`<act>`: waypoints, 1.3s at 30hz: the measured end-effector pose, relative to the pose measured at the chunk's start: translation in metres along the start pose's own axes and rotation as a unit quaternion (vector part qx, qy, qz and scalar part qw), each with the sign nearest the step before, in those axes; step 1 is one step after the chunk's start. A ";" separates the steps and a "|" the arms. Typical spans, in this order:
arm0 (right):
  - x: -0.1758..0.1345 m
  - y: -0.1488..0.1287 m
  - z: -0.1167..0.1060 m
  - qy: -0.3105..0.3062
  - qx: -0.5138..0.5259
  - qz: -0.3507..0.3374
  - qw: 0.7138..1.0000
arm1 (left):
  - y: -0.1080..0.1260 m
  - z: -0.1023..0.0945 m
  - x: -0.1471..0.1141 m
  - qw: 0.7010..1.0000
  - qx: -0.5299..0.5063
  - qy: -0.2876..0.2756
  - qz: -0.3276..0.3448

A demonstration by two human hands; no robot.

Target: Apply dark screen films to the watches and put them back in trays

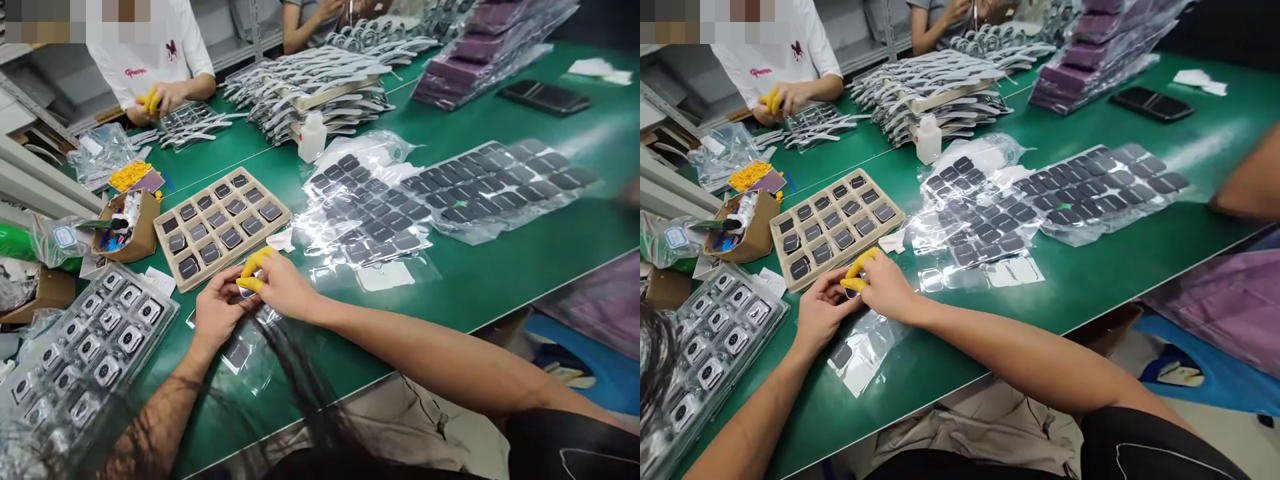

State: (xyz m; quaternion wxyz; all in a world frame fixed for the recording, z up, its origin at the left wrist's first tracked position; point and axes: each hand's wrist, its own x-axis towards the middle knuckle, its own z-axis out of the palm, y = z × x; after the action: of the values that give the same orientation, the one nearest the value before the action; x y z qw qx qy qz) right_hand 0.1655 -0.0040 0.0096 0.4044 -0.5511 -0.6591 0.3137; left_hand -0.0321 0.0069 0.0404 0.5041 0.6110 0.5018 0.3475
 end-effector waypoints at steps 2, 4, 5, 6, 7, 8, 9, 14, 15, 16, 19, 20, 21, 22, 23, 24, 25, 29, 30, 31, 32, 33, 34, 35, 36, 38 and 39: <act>0.005 -0.004 -0.011 0.007 0.038 0.025 0.999 | -0.001 -0.001 0.000 1.000 -0.002 0.009 -0.008; 0.009 -0.006 -0.032 0.016 0.116 0.025 0.993 | -0.001 -0.002 0.000 0.999 -0.010 0.028 -0.012; 0.011 -0.006 -0.043 0.009 0.157 0.021 0.987 | 0.000 -0.002 0.001 0.999 -0.015 0.039 -0.010; 0.014 -0.004 -0.055 -0.016 0.190 0.021 0.981 | 0.000 -0.002 0.001 0.999 -0.021 0.049 -0.010; 0.016 -0.002 -0.065 -0.059 0.203 0.025 0.977 | 0.001 -0.003 0.001 0.998 -0.029 0.056 -0.013; 0.018 0.001 -0.073 -0.105 0.185 0.031 0.977 | 0.001 -0.002 0.002 0.997 -0.039 0.059 -0.020; 0.020 0.005 -0.079 -0.143 0.135 0.031 0.980 | 0.002 -0.002 0.002 0.997 -0.049 0.059 -0.029; 0.025 0.027 -0.084 -0.039 -0.163 -0.013 0.986 | 0.002 0.003 0.000 0.995 -0.074 0.047 -0.044; 0.026 0.031 -0.084 -0.008 -0.190 0.000 0.982 | 0.001 0.004 0.000 0.995 -0.077 0.045 -0.047; 0.027 0.035 -0.085 0.009 -0.214 0.019 0.977 | 0.001 0.005 0.000 0.995 -0.081 0.043 -0.050; 0.027 0.041 -0.089 0.019 -0.251 0.064 0.966 | 0.000 0.006 -0.001 0.993 -0.101 0.034 -0.057; 0.026 0.040 -0.088 0.025 -0.235 0.057 0.970 | -0.001 0.007 -0.001 0.992 -0.110 0.030 -0.056; 0.024 0.038 -0.086 0.031 -0.204 0.038 0.978 | -0.001 0.007 -0.002 0.991 -0.120 0.024 -0.056; 0.021 0.033 -0.081 0.031 -0.162 0.008 0.986 | -0.002 0.007 -0.002 0.990 -0.127 0.018 -0.057; 0.018 0.028 -0.074 0.022 -0.117 -0.025 0.993 | -0.003 0.007 -0.002 0.989 -0.133 0.009 -0.059; 0.014 0.022 -0.066 0.004 -0.078 -0.056 0.995 | -0.004 0.007 -0.002 0.989 -0.136 0.001 -0.060; 0.011 0.017 -0.056 -0.017 -0.053 -0.082 0.995 | -0.005 0.007 -0.002 0.989 -0.137 -0.007 -0.061; 0.000 0.011 -0.028 -0.007 -0.055 -0.113 0.992 | -0.008 0.008 -0.002 0.987 -0.149 -0.015 -0.061; -0.001 0.014 -0.026 -0.001 -0.057 -0.116 0.992 | -0.008 0.008 -0.002 0.986 -0.154 -0.014 -0.063; -0.001 0.017 -0.025 -0.004 -0.057 -0.122 0.991 | -0.008 0.008 -0.002 0.985 -0.158 -0.016 -0.065; -0.001 0.022 -0.025 -0.014 -0.056 -0.131 0.990 | -0.008 0.008 -0.002 0.985 -0.159 -0.021 -0.067; 0.001 0.026 -0.026 -0.026 -0.057 -0.144 0.988 | -0.008 0.008 -0.002 0.984 -0.161 -0.024 -0.068; 0.003 0.030 -0.027 -0.031 -0.064 -0.158 0.985 | -0.007 0.008 -0.001 0.984 -0.164 -0.026 -0.070; 0.005 0.033 -0.029 -0.025 -0.080 -0.170 0.982 | -0.007 0.009 -0.001 0.983 -0.168 -0.025 -0.072; 0.006 0.035 -0.031 -0.001 -0.107 -0.181 0.978 | -0.007 0.009 0.000 0.981 -0.177 -0.021 -0.075; 0.005 0.037 -0.035 0.085 -0.186 -0.186 0.961 | -0.008 0.009 0.004 0.975 -0.203 -0.012 -0.086; 0.001 0.036 -0.036 0.130 -0.220 -0.189 0.948 | -0.010 0.009 0.006 0.971 -0.221 -0.010 -0.090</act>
State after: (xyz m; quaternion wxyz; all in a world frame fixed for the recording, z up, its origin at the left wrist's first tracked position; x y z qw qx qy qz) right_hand 0.2144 0.0025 -0.0042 0.4072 -0.5275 -0.7456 0.0042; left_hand -0.0248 0.0104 0.0282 0.6608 0.4399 0.4608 0.3968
